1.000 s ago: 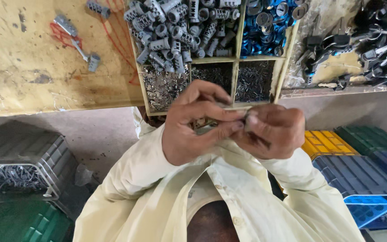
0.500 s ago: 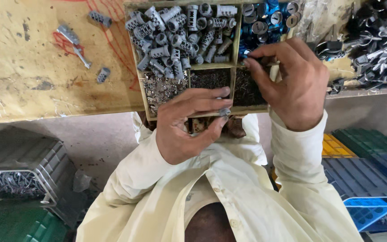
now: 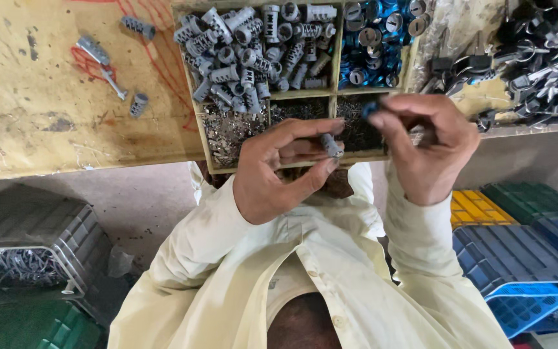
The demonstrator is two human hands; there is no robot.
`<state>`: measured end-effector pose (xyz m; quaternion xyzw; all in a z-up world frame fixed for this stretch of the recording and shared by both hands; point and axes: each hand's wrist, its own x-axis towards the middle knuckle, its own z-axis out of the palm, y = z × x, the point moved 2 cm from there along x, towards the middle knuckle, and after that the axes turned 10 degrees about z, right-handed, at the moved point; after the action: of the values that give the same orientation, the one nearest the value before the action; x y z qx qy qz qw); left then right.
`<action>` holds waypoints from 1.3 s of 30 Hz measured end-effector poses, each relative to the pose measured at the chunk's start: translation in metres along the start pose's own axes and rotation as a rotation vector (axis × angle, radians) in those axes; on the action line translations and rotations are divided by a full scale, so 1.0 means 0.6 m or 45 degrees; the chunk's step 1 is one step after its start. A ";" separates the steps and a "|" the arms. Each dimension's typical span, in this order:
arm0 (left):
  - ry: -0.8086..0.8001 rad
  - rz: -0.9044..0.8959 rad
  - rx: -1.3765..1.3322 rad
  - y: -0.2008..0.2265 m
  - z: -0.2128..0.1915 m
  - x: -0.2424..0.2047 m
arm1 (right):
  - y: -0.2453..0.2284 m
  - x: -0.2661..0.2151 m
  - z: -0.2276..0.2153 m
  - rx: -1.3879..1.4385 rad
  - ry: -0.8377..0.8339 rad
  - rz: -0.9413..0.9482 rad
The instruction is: The person assembles small key components by hand, inserting pins and attaching blue plastic caps to metal key blanks. The person repeatedly picks parts from a compartmentalized tray and assembles them one at a time.
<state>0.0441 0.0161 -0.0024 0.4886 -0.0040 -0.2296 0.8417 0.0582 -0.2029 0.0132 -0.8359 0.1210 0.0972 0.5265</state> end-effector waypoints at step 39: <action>-0.122 0.103 0.294 -0.010 0.041 0.013 | 0.000 0.033 -0.073 -0.798 0.128 -0.394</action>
<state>0.0429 -0.0095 0.0037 0.5702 -0.0904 -0.2165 0.7873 0.0785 -0.2445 0.0262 -0.9690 -0.0168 0.0074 0.2464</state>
